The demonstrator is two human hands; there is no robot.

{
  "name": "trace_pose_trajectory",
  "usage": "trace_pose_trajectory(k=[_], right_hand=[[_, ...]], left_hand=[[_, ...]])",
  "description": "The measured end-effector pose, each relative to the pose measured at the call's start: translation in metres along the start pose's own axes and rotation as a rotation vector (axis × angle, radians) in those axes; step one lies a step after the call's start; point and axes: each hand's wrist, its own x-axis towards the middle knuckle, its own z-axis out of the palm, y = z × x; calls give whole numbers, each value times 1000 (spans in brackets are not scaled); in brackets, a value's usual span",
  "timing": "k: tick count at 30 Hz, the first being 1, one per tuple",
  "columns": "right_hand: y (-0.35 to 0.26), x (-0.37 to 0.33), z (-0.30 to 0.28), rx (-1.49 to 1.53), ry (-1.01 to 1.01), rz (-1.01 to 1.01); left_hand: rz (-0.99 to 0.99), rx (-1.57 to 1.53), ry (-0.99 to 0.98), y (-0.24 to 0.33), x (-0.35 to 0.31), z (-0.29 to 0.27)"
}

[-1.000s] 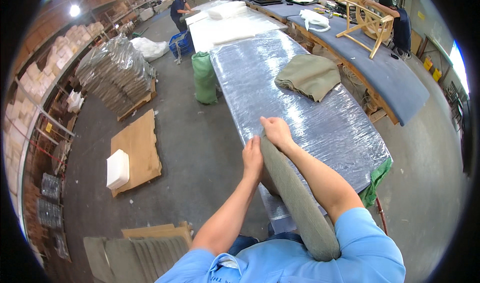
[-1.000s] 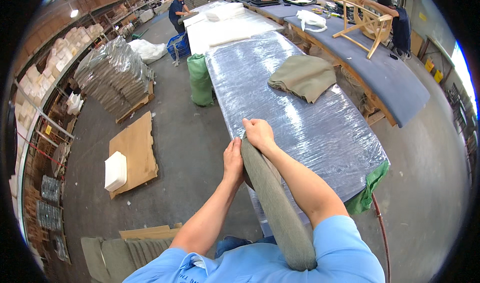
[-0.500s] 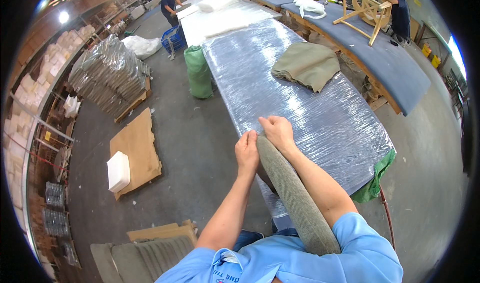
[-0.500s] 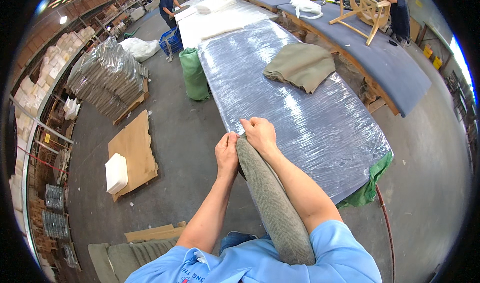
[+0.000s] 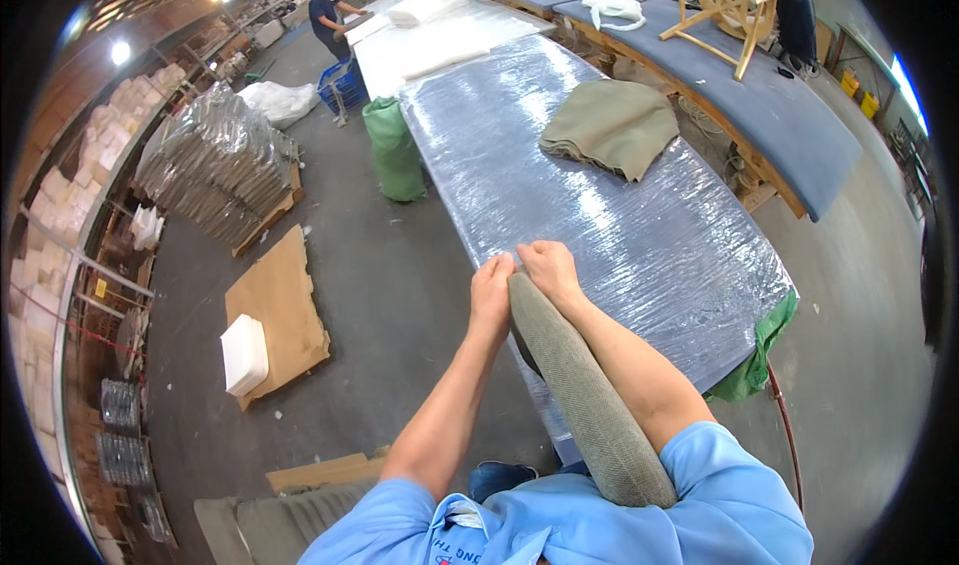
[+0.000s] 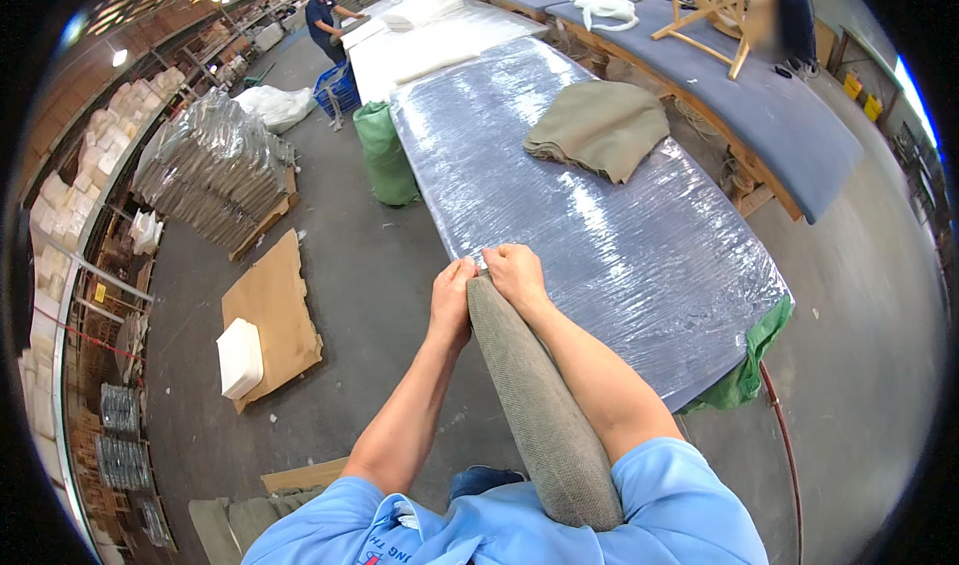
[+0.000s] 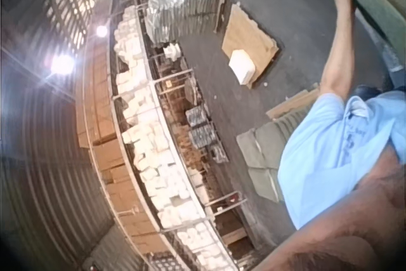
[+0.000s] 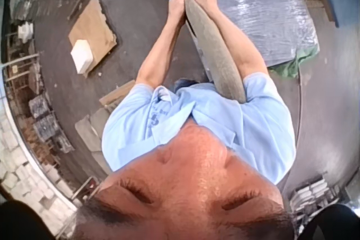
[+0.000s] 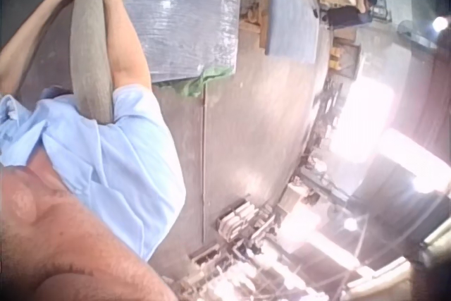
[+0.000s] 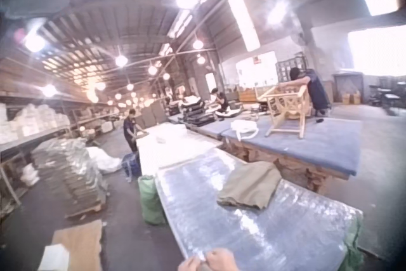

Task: The person folds a green fabric cushion cover by hand on a plastic-wrapped table. They repeatedly align edges, fold the cover in half, and smooth it before placing it on a stack of similar folded covers.

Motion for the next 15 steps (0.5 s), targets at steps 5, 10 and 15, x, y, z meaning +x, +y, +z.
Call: trace_pose_trajectory(k=[5,10,15], right_hand=[[-27,0,-14,-77,-22,-106],[-75,-18,-41,361,-138,-343],[-47,-29,-23,507,-411,-251]], left_hand=[[361,145,217,1,-23,-9],[362,-47,105,7,-55,15],[402,-54,26,4,-47,31]])
